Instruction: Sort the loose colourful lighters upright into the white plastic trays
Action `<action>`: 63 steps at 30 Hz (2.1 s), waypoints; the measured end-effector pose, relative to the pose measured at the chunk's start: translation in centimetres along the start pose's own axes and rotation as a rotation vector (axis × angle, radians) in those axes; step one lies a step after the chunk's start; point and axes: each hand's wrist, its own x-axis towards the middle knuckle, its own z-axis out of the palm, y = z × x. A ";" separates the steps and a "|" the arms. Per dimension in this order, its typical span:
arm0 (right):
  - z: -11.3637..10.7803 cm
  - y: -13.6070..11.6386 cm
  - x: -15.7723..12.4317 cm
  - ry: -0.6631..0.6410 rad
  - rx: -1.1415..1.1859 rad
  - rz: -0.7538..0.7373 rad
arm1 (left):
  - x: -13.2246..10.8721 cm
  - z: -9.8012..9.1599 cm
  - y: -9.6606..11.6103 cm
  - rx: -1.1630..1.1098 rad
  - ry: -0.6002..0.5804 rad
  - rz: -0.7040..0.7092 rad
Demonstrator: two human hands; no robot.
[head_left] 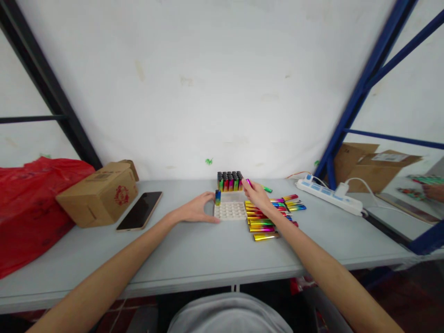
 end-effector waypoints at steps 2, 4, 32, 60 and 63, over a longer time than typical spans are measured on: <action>0.5 -0.6 -0.5 0.016 -0.059 -0.006 | 0.0 0.0 0.0 -0.005 0.000 0.000; 0.9 -1.1 -1.0 0.040 -0.091 -0.002 | 0.0 0.0 0.0 -0.005 0.000 -0.002; 3.1 -1.6 -2.4 -0.218 -0.306 -0.355 | 0.1 0.4 -0.6 -0.003 0.021 -0.012; -6.2 5.4 2.0 -0.109 -1.032 0.260 | 0.1 0.1 -0.2 0.061 -0.008 -0.063; -6.6 6.1 2.2 -0.084 -1.018 0.278 | 0.1 0.0 -0.1 0.046 -0.015 -0.070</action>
